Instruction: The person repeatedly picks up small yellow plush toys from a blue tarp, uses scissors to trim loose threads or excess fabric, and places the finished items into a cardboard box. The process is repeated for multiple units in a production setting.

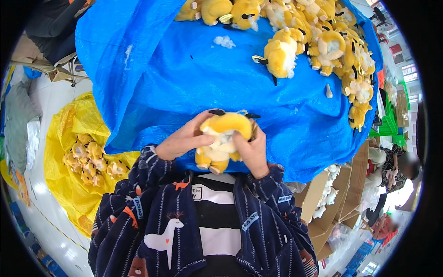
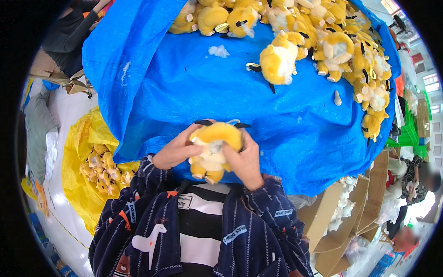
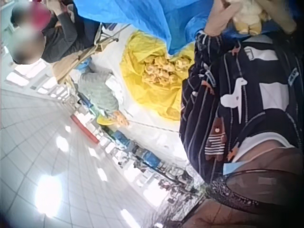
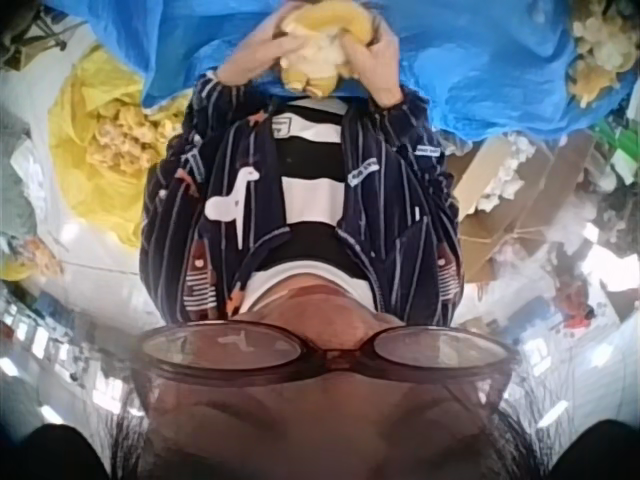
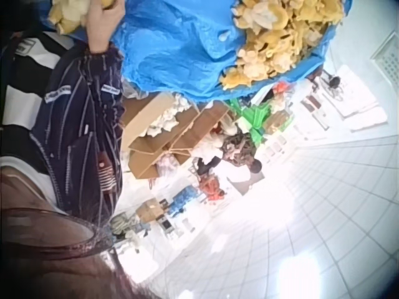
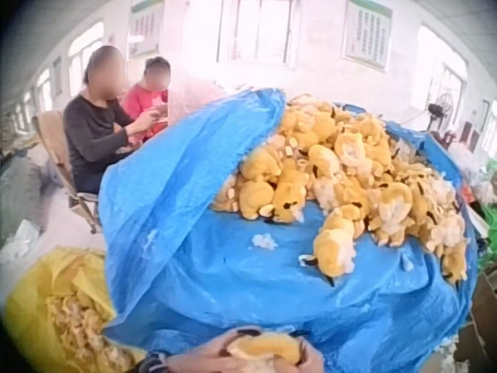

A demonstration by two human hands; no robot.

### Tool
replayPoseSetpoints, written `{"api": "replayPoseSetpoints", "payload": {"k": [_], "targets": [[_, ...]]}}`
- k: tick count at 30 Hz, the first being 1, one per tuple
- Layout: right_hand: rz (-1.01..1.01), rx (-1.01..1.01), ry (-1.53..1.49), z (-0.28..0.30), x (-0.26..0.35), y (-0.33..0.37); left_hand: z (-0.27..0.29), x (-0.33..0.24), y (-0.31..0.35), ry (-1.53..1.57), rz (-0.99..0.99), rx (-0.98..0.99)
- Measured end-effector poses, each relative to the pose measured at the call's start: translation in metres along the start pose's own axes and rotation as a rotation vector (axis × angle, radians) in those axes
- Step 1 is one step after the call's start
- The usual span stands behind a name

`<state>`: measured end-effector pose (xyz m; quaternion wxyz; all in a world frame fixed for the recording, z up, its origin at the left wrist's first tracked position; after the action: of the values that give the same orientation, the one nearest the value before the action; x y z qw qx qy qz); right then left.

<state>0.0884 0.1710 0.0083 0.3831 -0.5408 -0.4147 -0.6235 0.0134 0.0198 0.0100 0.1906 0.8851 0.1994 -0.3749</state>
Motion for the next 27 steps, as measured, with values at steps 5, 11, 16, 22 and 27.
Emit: {"api": "replayPoseSetpoints", "payload": {"k": [5,11,16,22,27], "targets": [[-0.003,0.079,-0.101,0.007,-0.006,-0.007,0.004,0.026,0.016,-0.149,-0.033,0.143],[0.016,0.081,0.097,0.002,0.003,-0.009,-0.003,0.043,0.007,-0.208,-0.050,0.043],[0.087,-0.172,0.242,0.006,-0.006,-0.020,-0.012,0.037,0.002,-0.367,-0.155,0.046],[0.024,-0.236,0.087,0.008,-0.010,-0.018,-0.011,0.026,0.004,-0.684,-0.270,-0.128],[0.031,-0.239,0.099,0.012,-0.019,-0.020,-0.013,0.011,0.006,-1.153,-0.505,-0.273]]}}
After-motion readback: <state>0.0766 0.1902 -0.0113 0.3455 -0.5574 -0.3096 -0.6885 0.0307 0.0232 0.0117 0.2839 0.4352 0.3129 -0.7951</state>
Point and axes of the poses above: each hand's wrist, its own y-axis away from the middle knuckle, its own z-axis out of the back of the hand, x = y × z, the point moved 4 cm from there along -y, towards the middle knuckle, and after that the axes turned 7 degrees about y, right-handed, at the moved point
